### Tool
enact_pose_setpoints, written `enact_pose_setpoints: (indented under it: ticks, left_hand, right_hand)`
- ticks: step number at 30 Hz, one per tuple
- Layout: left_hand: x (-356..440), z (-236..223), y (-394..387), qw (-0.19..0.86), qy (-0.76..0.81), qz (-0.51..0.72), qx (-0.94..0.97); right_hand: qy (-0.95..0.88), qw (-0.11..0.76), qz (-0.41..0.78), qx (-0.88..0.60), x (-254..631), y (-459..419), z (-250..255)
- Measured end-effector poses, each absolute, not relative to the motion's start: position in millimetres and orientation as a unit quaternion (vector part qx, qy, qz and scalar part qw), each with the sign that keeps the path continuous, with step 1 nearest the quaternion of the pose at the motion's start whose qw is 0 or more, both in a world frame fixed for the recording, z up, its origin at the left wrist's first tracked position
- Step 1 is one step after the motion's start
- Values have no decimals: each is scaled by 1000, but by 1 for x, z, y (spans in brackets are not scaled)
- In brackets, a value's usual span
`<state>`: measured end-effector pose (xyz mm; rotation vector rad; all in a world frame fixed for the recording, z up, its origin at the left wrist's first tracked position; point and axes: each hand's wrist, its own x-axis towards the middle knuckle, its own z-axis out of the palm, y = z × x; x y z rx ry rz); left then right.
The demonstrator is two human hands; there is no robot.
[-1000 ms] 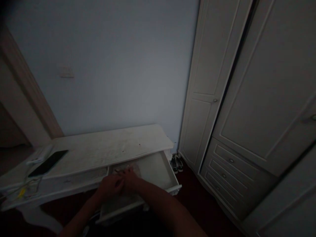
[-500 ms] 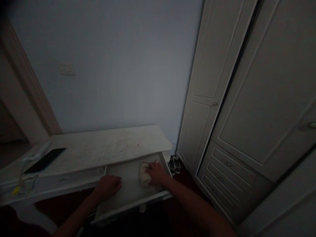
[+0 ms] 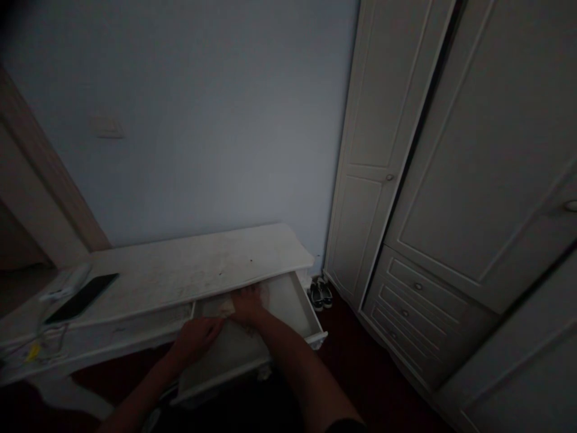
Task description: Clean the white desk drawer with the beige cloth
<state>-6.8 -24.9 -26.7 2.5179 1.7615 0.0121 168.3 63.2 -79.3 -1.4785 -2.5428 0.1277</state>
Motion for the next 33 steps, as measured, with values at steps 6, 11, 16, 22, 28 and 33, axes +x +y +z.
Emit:
enact_pose_setpoints:
  ticks: [6,11,16,22,28,33]
  left_hand:
    - [-11,-34,-21,38,560,7,827]
    - [-14,-43,-16,13,518,92,850]
    - [-13,-42,-19,7,474,20,880]
    - [18,-35,-13,99,394,-86,910]
    - [51,-49,1,106,334,-137,927]
    - [71,-59,18,86,365,-96,922]
  right_hand:
    - [-918,82,58,-383,121,47,-97]
    - [-957,34,117,-264,155,31,-75]
    - [-953,62,165,-248,232,-21,-50]
    - [-894,98,63,-433,315,-89,-53]
    - [-887,83,-6,-454,335,-96,-77]
    - [-887,104,-34,-449,326,-90,-86]
